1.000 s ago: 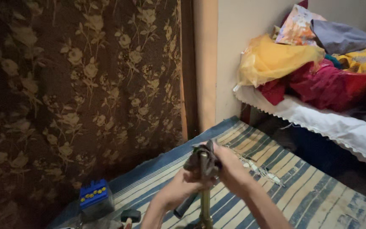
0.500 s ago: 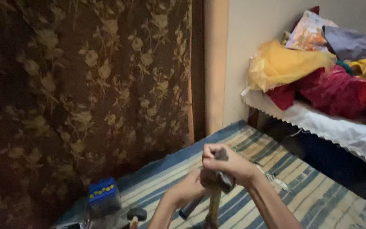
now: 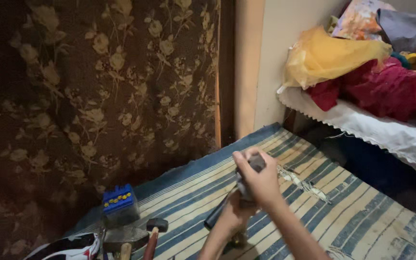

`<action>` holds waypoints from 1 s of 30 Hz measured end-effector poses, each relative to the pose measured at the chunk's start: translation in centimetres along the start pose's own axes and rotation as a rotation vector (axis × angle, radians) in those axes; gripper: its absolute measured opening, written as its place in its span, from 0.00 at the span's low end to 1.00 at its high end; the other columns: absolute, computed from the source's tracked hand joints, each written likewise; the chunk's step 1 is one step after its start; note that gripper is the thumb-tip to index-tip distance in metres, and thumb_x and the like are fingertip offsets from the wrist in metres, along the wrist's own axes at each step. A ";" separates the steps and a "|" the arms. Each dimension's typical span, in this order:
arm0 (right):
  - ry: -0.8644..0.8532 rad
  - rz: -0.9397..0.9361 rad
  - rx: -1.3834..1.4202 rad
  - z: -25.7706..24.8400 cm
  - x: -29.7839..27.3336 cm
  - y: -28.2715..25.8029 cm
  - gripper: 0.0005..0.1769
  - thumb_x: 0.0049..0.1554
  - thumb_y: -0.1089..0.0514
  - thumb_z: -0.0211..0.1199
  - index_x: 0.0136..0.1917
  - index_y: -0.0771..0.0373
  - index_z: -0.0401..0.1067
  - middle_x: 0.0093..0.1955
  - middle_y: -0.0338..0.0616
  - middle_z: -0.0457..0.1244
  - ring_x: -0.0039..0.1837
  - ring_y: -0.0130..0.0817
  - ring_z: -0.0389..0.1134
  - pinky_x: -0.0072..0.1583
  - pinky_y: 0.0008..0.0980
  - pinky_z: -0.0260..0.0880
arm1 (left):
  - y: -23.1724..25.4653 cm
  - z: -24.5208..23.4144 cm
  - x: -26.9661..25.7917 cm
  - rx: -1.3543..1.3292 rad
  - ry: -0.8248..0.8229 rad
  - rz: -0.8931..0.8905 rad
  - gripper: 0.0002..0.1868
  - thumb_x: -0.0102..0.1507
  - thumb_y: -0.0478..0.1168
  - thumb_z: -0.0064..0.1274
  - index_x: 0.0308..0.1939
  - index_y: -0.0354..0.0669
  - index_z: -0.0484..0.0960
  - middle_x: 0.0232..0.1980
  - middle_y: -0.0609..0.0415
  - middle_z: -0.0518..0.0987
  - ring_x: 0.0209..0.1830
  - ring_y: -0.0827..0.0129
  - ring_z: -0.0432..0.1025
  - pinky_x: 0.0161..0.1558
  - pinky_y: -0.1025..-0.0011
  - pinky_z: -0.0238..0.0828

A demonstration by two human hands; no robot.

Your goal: The person wipes metal parts and a pipe with a cloth, attaches a bearing onto the metal rod, and slides the rod into the pipe by hand.

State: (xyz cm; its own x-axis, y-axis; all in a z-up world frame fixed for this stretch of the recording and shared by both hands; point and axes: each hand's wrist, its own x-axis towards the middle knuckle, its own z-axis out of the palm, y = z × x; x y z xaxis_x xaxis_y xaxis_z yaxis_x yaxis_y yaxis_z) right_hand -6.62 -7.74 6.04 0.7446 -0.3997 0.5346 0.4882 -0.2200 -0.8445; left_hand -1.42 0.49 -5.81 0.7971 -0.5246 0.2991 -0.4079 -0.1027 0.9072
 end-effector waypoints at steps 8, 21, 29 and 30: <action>-0.858 0.463 0.654 -3.1 5.2 1.9 0.19 0.55 0.58 0.70 0.37 0.56 0.59 0.30 0.37 0.59 0.33 0.27 0.60 0.37 0.28 0.61 | 2.1 -0.8 2.5 -0.231 -0.246 -0.366 0.08 0.57 0.39 0.62 0.32 0.39 0.80 0.23 0.55 0.77 0.19 0.72 0.72 0.23 0.69 0.73; -0.062 -0.003 -0.074 4.4 -1.2 1.1 0.13 0.54 0.58 0.67 0.32 0.64 0.67 0.27 0.37 0.60 0.32 0.26 0.61 0.37 0.32 0.65 | -6.7 0.1 2.3 -1.178 0.018 -0.068 0.33 0.61 0.42 0.63 0.68 0.36 0.68 0.60 0.49 0.75 0.58 0.65 0.71 0.59 0.66 0.70; -0.499 0.053 -0.049 2.2 -2.1 3.4 0.16 0.48 0.59 0.71 0.35 0.61 0.62 0.33 0.34 0.56 0.39 0.24 0.57 0.42 0.29 0.63 | -7.6 -1.6 -0.3 -0.043 -0.032 0.060 0.34 0.51 0.31 0.65 0.59 0.43 0.70 0.53 0.53 0.78 0.53 0.68 0.74 0.51 0.66 0.75; -0.490 -0.006 -0.063 2.1 -2.0 3.5 0.17 0.48 0.58 0.73 0.36 0.60 0.62 0.34 0.35 0.56 0.40 0.25 0.57 0.43 0.29 0.62 | -8.6 -1.4 0.4 0.014 -0.054 0.090 0.30 0.52 0.32 0.65 0.58 0.43 0.71 0.52 0.52 0.79 0.52 0.67 0.75 0.51 0.65 0.75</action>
State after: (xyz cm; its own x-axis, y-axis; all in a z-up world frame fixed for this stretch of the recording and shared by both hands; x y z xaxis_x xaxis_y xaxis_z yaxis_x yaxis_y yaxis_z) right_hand -5.45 -5.81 2.06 0.8757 0.0639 0.4786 0.4760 -0.2803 -0.8336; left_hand 3.06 2.37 -13.01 0.7320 -0.5771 0.3621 -0.4828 -0.0645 0.8733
